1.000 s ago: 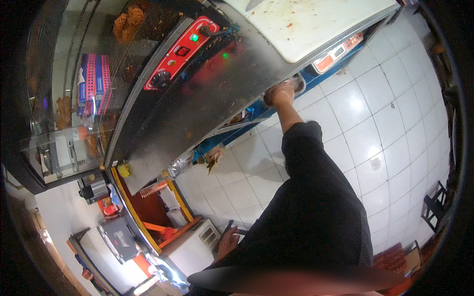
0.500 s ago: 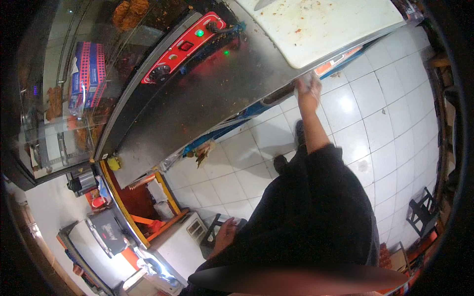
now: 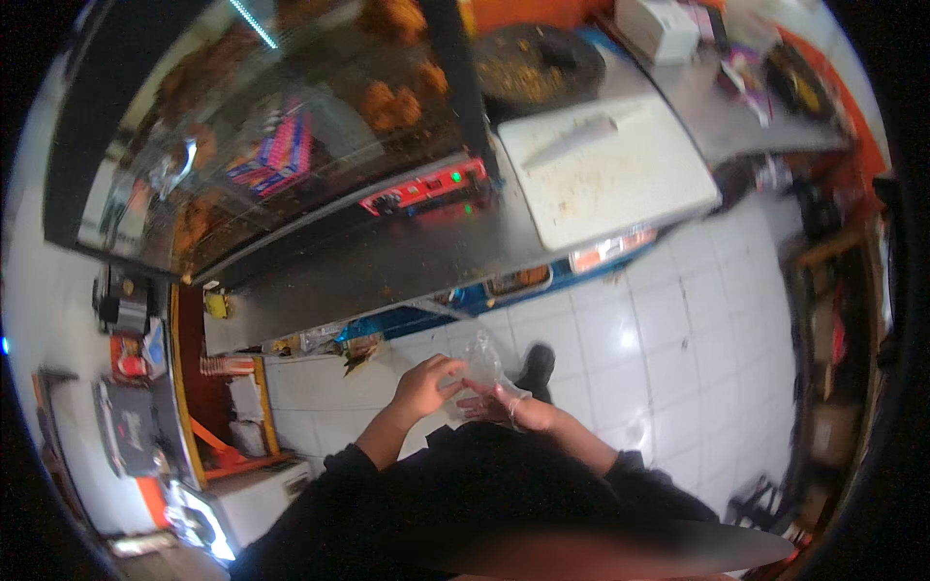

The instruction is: The person assembles a takeout meal by placing fried chicken and scrambled eggs into a paper box, adding a sauce packet, and sealing the box. They then retrieve ice from a freezer and dispense a beverage into a cup.

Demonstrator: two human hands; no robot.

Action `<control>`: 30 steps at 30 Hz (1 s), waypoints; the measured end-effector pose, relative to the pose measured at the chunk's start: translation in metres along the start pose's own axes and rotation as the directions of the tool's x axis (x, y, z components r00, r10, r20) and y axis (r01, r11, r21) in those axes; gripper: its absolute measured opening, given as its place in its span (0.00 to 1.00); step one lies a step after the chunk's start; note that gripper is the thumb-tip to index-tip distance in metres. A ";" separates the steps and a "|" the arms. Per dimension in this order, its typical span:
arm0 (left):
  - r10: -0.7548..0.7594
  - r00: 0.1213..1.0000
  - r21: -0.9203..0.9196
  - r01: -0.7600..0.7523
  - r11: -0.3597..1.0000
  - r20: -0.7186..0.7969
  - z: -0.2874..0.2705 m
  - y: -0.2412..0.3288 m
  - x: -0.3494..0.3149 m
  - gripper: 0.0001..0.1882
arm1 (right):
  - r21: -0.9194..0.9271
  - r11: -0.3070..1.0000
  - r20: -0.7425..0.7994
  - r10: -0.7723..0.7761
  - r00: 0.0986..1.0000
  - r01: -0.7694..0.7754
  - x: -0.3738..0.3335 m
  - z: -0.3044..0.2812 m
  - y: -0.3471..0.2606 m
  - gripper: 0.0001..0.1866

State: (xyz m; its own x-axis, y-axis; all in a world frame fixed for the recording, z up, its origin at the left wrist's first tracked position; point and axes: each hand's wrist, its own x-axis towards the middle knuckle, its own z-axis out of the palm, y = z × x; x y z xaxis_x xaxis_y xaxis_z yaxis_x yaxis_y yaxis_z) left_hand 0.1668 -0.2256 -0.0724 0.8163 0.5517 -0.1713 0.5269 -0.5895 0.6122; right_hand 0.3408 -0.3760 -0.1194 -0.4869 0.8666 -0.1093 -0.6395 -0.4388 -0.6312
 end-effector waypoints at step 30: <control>0.062 0.988 -0.546 -0.130 0.827 -0.141 -0.031 -0.072 0.135 0.30 | -0.571 -0.576 -0.343 -0.480 0.807 -0.585 0.232 -0.298 -0.434 0.25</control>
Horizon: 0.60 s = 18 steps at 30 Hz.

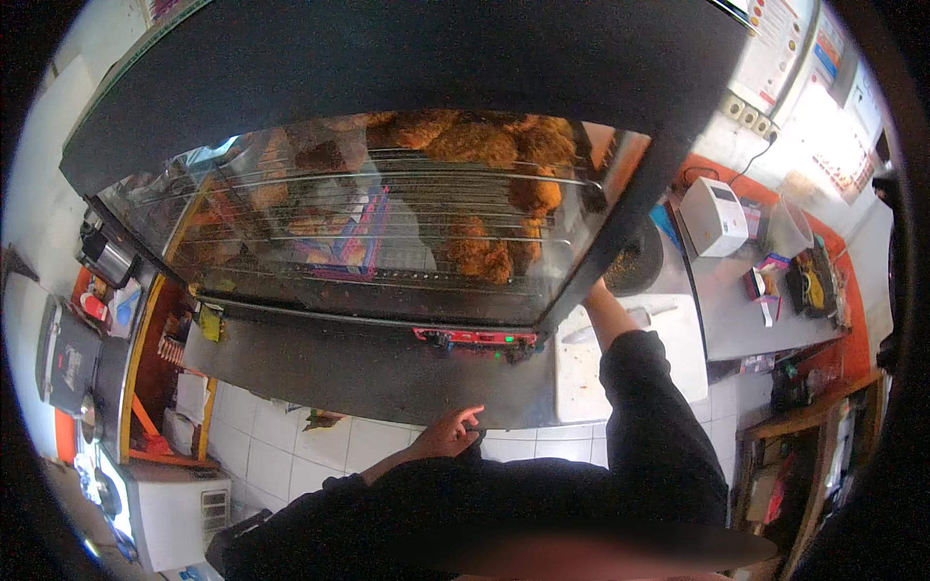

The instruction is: The person assembles a takeout meal by placing fried chicken and scrambled eggs into a paper box, adding a sauce packet, and sealing the box. They then retrieve ice from a freezer and dispense a beverage into a cup.

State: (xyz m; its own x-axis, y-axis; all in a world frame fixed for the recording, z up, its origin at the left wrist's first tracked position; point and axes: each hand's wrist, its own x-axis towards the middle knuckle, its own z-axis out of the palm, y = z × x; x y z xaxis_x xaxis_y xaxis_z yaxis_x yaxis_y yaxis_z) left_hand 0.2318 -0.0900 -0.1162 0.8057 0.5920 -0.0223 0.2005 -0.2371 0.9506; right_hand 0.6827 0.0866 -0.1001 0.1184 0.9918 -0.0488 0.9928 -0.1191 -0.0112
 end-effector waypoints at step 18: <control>0.374 0.903 0.173 -0.342 0.924 -0.212 -0.079 0.053 0.090 0.22 | 0.247 0.969 -0.654 0.171 0.737 -0.005 -0.126 -0.062 -0.043 0.14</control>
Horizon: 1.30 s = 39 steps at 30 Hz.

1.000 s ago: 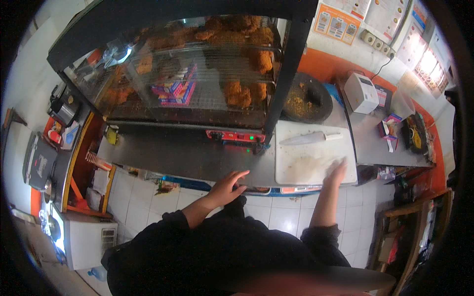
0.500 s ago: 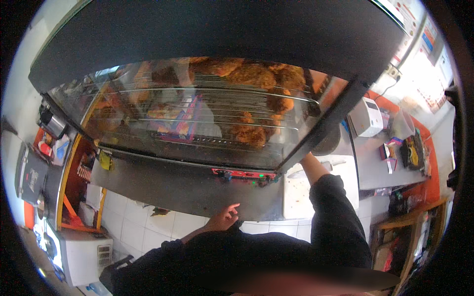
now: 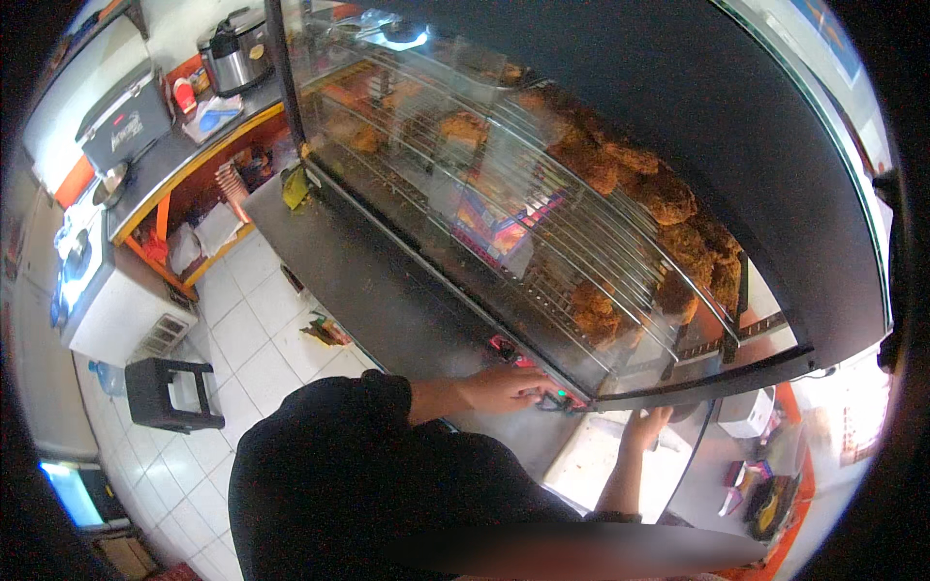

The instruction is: The person assembles a takeout meal by placing fried chicken and scrambled eggs into a paper box, adding a sauce packet, and sealing the box. They then retrieve ice from a freezer and dispense a beverage into a cup.

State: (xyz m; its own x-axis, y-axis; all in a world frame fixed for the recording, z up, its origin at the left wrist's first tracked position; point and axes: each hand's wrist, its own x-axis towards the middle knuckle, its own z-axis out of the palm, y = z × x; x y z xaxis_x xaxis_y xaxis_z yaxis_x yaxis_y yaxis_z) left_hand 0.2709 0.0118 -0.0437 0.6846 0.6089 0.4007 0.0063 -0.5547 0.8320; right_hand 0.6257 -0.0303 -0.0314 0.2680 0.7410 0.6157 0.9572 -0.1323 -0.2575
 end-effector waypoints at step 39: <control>-0.303 0.740 -0.280 0.549 0.787 0.600 0.702 0.178 0.214 0.16 | -0.554 0.579 0.490 0.808 0.328 -0.599 -0.740 -0.380 0.493 0.13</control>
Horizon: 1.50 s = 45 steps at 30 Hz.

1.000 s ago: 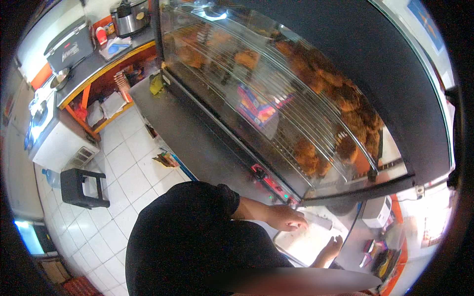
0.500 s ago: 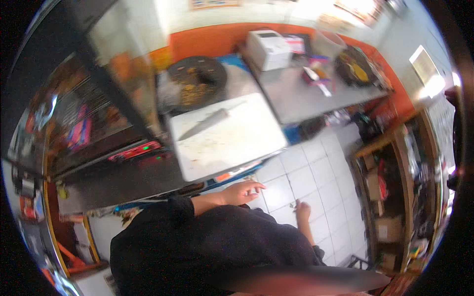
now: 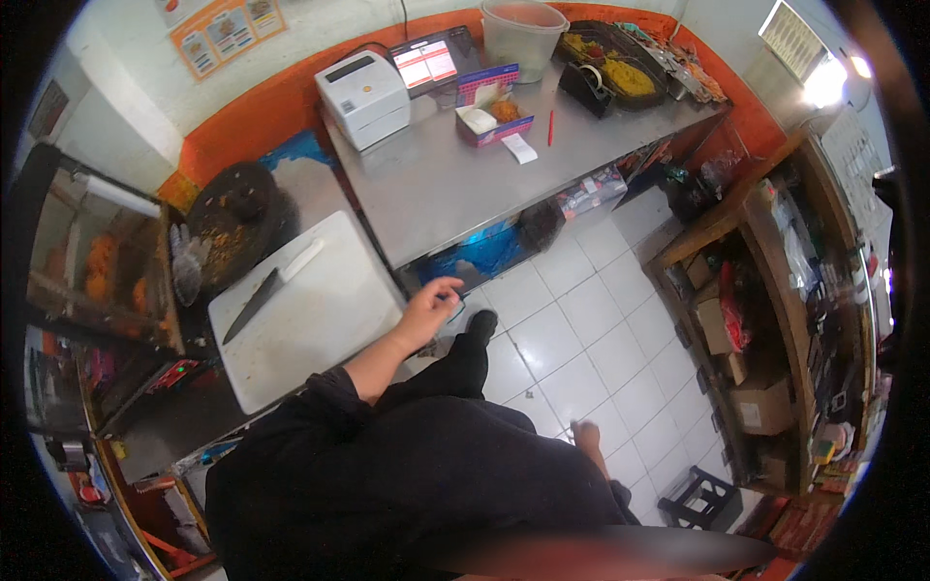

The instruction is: The person assembles a takeout meal by placing fried chicken and scrambled eggs into a paper box, adding a sauce packet, and sealing the box. They then retrieve ice from a freezer and dispense a beverage into a cup.

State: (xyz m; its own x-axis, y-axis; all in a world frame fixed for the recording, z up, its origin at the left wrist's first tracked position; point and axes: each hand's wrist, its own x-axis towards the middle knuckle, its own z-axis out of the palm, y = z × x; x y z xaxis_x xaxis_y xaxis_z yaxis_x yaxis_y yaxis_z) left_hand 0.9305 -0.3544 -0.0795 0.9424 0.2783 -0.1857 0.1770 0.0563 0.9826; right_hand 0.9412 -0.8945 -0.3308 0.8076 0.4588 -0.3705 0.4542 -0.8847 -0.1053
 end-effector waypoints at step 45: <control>-0.041 0.747 -0.086 -0.022 0.996 -0.664 0.328 0.206 0.682 0.17 | 0.818 -0.502 -0.387 -0.121 0.914 0.280 0.866 -0.812 0.081 0.08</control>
State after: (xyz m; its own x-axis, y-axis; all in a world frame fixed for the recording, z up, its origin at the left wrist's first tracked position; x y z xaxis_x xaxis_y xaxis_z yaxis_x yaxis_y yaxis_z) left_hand 1.7031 -0.4671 -0.0029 0.5079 0.8421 -0.1815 0.1312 0.1327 0.9824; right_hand 1.9830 -0.5017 0.0892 0.8287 0.5588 0.0314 -0.3096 0.5045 -0.8060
